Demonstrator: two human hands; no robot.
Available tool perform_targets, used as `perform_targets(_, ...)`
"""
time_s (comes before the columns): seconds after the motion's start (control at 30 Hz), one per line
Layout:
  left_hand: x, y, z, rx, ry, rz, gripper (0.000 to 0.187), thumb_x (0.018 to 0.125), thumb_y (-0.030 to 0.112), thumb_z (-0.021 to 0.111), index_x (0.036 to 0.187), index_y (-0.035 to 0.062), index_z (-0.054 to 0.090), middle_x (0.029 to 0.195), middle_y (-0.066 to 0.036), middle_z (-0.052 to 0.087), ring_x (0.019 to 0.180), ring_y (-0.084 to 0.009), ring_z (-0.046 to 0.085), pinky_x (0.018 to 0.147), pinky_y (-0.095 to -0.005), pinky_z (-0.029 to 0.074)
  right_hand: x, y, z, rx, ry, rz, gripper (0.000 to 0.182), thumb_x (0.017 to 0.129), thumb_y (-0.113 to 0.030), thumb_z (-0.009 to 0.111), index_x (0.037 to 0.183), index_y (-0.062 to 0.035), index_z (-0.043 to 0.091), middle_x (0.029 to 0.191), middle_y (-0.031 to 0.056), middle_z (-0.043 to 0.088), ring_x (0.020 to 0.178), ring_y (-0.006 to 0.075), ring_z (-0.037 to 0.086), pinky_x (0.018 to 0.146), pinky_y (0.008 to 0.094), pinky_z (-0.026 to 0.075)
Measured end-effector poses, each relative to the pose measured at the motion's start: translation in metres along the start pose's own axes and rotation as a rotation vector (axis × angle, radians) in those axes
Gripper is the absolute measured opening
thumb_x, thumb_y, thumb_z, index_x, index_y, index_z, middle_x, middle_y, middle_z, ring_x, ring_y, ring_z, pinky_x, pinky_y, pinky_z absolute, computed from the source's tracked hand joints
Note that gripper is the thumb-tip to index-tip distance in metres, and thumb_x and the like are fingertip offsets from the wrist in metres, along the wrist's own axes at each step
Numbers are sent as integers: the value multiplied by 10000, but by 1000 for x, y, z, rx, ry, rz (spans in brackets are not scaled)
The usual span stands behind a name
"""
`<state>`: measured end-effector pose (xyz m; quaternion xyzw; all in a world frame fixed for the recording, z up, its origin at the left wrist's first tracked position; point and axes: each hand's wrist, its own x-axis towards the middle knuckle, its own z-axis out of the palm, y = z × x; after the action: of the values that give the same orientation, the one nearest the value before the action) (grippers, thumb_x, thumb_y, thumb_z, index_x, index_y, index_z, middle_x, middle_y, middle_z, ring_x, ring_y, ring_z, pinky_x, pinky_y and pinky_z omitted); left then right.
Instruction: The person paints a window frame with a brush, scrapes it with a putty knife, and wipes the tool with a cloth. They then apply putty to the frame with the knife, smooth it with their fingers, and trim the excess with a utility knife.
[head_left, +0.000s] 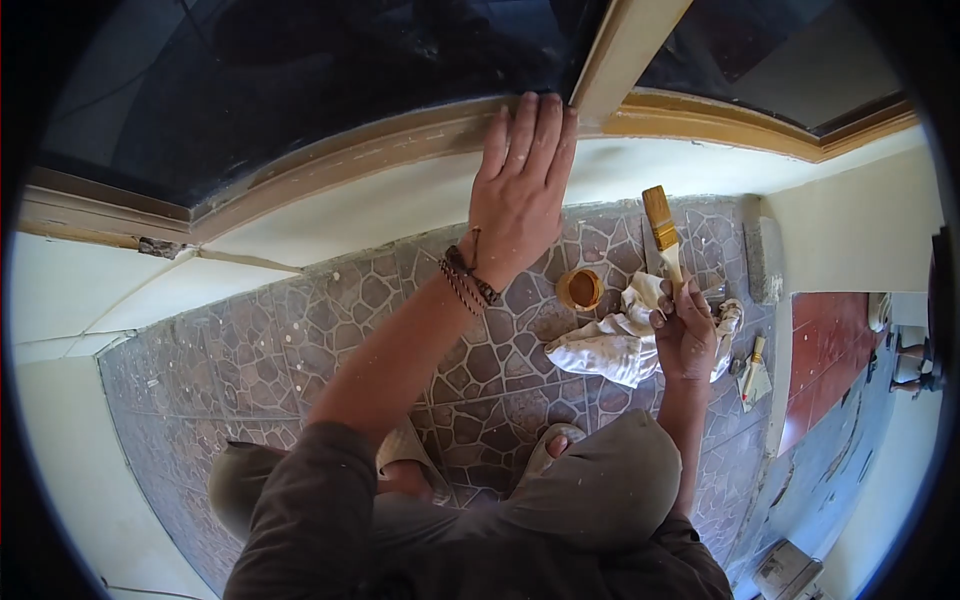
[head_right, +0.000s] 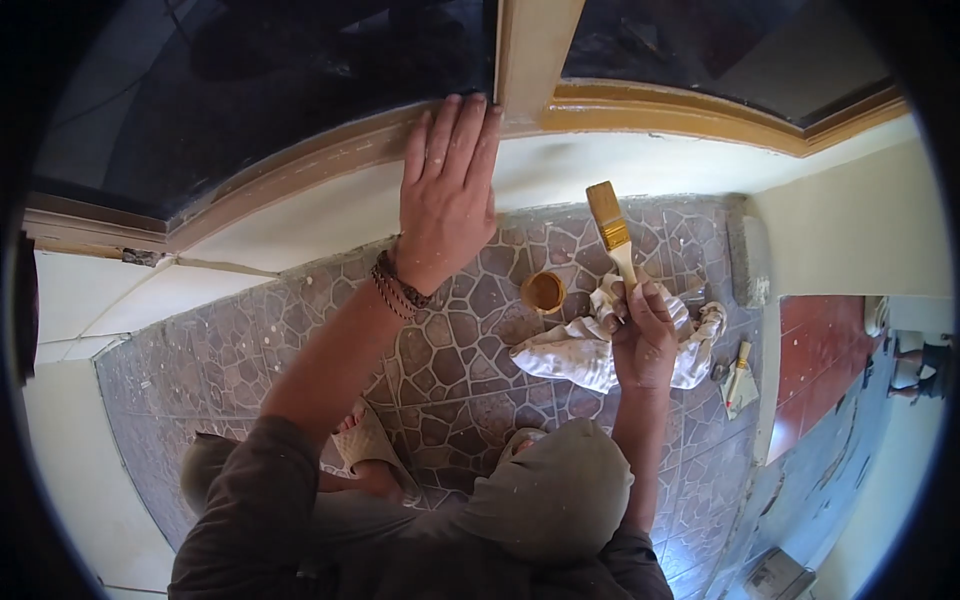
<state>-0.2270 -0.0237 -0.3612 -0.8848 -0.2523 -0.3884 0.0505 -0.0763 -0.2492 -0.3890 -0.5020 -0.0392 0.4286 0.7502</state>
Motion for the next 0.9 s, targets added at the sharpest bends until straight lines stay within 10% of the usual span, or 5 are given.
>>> perform_targets(0.9,31,-29,-27,66,-60,27,501,646,139,701,1132,75,597,1009,-74,500,982,-255,484,805,-391,336,-6,-5,11,-22,13,-76,326,957,-120,560,1266,-20,539,998,50,613,754,77,500,650,228,439)
